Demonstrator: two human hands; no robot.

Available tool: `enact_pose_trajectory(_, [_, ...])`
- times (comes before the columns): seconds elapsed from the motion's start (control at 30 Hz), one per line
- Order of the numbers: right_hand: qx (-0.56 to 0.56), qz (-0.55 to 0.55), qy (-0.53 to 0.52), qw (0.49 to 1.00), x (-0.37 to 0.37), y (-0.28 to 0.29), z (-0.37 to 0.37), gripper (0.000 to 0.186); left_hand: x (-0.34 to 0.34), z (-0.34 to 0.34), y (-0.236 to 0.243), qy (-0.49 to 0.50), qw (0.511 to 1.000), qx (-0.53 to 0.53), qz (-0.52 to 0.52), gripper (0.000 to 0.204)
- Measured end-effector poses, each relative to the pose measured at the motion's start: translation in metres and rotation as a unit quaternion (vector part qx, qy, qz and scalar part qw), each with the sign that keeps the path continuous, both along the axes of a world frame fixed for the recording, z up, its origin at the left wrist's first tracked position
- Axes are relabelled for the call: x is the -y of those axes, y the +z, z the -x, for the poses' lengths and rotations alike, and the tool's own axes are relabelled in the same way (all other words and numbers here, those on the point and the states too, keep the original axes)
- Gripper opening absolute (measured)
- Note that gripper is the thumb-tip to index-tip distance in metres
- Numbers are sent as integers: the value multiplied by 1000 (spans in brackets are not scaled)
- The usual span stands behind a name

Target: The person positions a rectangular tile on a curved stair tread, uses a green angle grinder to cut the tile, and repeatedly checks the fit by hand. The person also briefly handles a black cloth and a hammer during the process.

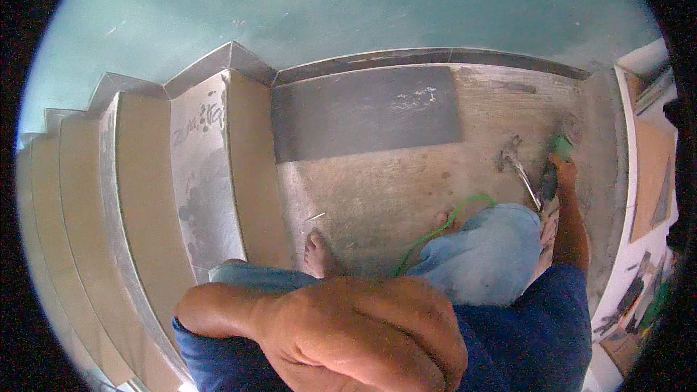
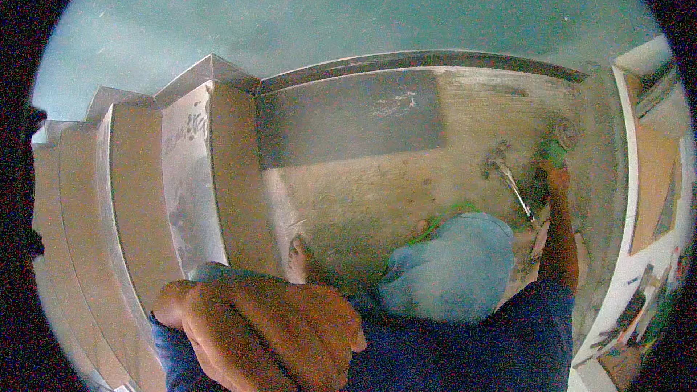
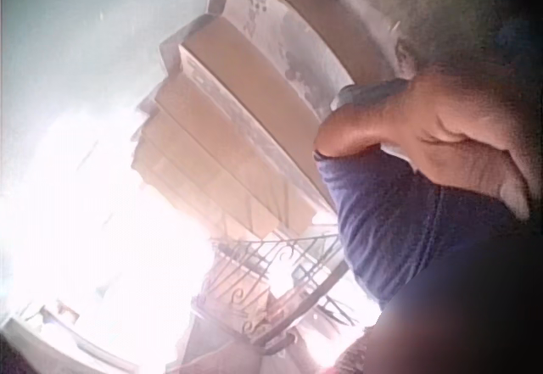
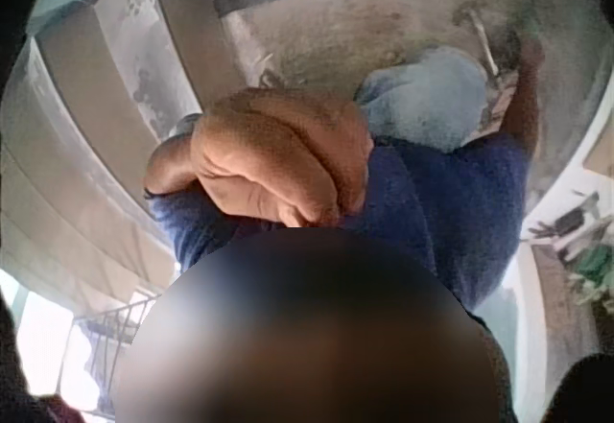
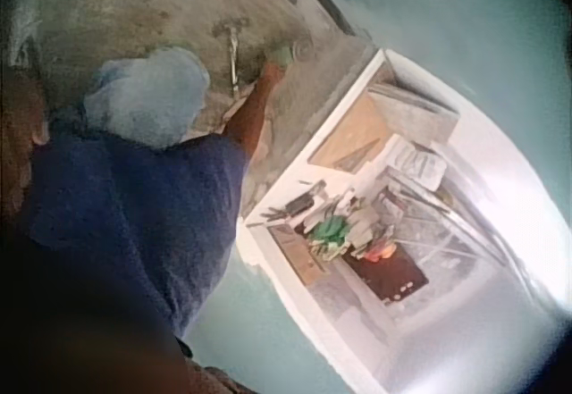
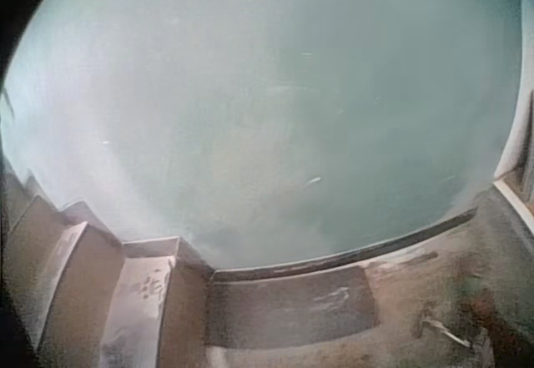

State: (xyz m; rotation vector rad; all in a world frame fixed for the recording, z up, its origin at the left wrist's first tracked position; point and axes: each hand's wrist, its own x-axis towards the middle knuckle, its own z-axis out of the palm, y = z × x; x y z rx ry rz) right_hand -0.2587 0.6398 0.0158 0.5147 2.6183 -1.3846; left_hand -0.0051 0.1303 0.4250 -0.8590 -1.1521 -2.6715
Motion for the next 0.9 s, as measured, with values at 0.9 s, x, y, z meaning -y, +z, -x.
enact_pose_trajectory(0.9, [32, -269, 59, 961, 39, 36, -44, 57, 189, 12, -300, 170, 493, 268, 810, 52])
